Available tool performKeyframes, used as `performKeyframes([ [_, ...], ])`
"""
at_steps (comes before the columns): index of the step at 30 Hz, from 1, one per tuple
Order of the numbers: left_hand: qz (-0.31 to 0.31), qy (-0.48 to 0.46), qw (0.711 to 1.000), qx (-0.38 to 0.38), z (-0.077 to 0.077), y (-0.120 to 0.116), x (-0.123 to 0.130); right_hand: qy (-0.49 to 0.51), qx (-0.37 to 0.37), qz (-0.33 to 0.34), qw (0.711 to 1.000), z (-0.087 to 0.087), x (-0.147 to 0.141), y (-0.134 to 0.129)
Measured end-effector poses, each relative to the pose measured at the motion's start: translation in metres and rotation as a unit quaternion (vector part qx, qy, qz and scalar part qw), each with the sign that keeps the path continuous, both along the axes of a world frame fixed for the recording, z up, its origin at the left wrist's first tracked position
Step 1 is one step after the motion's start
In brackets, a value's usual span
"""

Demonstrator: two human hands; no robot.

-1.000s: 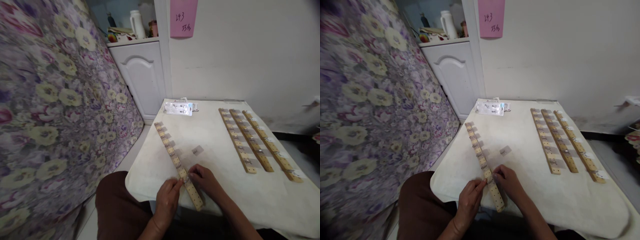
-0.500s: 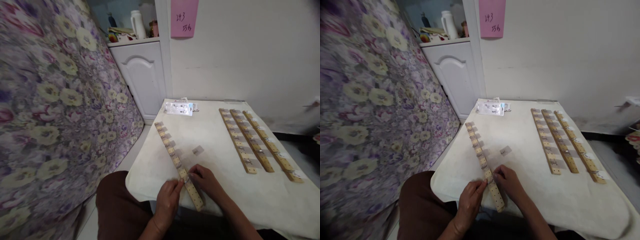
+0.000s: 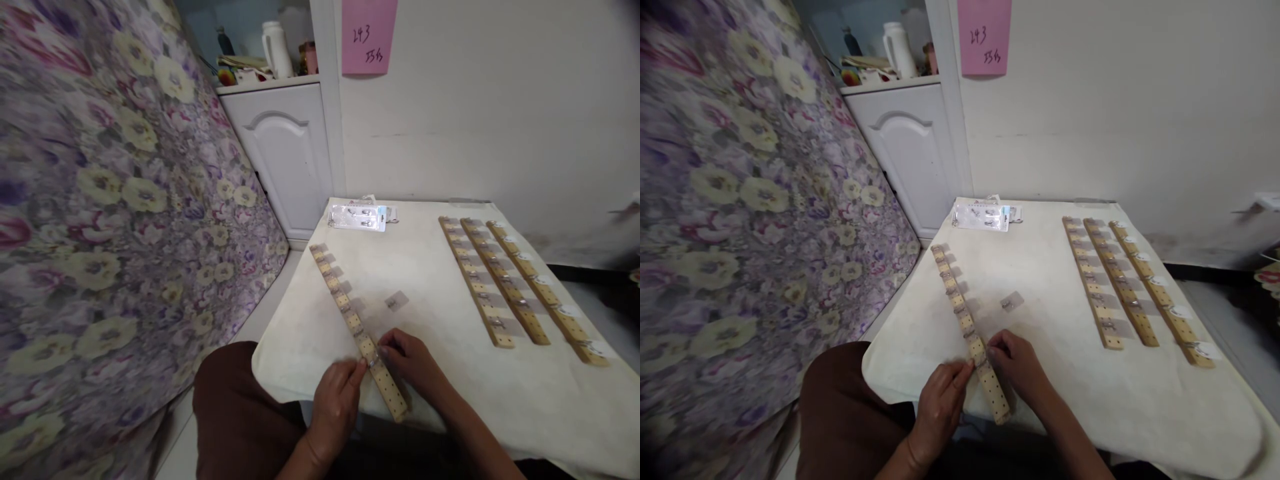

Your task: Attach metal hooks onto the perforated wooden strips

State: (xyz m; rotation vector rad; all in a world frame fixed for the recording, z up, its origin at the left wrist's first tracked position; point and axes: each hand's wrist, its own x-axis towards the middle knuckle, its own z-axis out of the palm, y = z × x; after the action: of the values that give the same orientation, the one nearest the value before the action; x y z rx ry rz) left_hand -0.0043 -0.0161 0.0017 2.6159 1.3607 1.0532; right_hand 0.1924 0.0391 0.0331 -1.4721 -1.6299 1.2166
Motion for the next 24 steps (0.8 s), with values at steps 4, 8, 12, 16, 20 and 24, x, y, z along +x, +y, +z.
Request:
performKeyframes([
  [4, -0.001, 0.001, 1.000, 0.001, 0.0002, -0.0001, 0.0002, -0.001, 0.006, 0.002, 1.000, -0.0014, 0.0009, 0.0003],
  [8, -0.002, 0.001, 1.000, -0.007, 0.0006, -0.0006, 0.0001, 0.001, 0.003, 0.002, 1.000, -0.0009, 0.0015, 0.0000],
  [12, -0.002, 0.005, 1.000, -0.003, 0.0001, -0.0003, 0.0006, 0.002, 0.005, 0.002, 1.000, -0.0009, 0.0012, 0.0000],
  [16, 0.003, 0.006, 1.000, 0.001, -0.0007, 0.0004, 0.0013, -0.006, 0.010, 0.003, 1.000, -0.0008, 0.0014, 0.0002],
  [20, 0.004, 0.008, 1.000, 0.000, 0.0000, 0.0004, 0.0016, -0.006, 0.011, 0.005, 1.000, -0.0001, 0.0024, 0.0002],
  [24, 0.000, 0.003, 1.000, 0.006, 0.0002, 0.0004, 0.0014, 0.000, 0.003, 0.005, 1.000, 0.0000, 0.0024, 0.0002],
])
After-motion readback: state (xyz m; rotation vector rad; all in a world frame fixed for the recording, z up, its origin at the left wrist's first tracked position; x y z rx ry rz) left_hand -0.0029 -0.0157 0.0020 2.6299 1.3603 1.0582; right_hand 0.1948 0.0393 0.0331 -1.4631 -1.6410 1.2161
